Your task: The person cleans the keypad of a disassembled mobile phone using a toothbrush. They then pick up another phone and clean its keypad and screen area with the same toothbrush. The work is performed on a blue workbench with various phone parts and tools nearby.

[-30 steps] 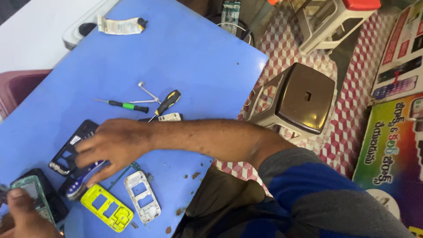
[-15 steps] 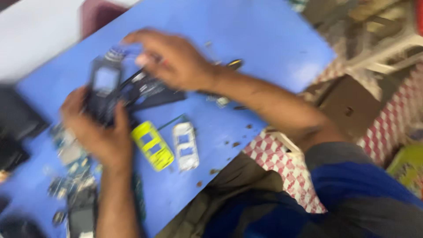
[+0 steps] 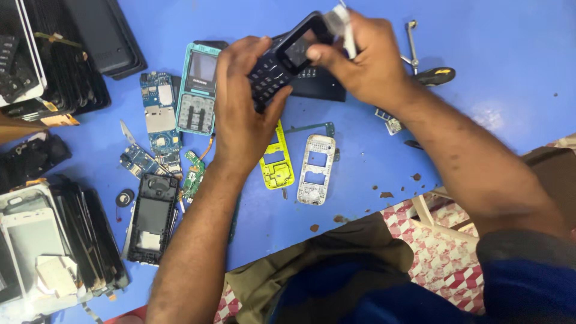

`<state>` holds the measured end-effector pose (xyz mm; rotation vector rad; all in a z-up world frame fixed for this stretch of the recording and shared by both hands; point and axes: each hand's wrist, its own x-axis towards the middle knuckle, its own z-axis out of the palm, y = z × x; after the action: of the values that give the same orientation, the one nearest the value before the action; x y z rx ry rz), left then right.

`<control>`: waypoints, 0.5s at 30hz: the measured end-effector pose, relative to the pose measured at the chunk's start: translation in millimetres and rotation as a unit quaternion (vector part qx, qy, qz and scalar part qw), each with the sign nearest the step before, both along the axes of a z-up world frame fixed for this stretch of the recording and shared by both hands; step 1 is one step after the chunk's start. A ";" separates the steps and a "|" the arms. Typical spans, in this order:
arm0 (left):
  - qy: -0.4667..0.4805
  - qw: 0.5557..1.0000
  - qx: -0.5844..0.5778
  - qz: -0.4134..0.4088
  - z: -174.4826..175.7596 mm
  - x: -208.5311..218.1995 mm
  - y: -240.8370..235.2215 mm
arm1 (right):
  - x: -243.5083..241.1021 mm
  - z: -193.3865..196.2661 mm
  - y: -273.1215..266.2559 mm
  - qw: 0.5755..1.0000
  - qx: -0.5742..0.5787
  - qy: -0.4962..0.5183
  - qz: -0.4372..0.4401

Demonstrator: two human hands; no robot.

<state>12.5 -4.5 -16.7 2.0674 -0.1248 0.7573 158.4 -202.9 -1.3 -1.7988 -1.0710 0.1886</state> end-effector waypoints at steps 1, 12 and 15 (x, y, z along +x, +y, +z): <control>0.000 0.999 -0.041 -0.010 -1.5 0.9 -1.0 | 1.0 1.8 -0.8 0.997 0.037 0.063 0.022; 0.120 0.861 -0.474 -0.141 -6.6 5.1 2.6 | 10.0 6.5 -7.1 0.986 0.076 0.141 0.046; 0.155 0.838 -0.500 -0.156 -1.8 3.0 5.3 | 8.4 9.4 -5.7 0.982 0.080 0.162 0.048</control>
<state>15.5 0.8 -18.5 1.0841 0.1057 0.1718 166.8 -208.6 8.1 -1.5116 -0.9118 0.4256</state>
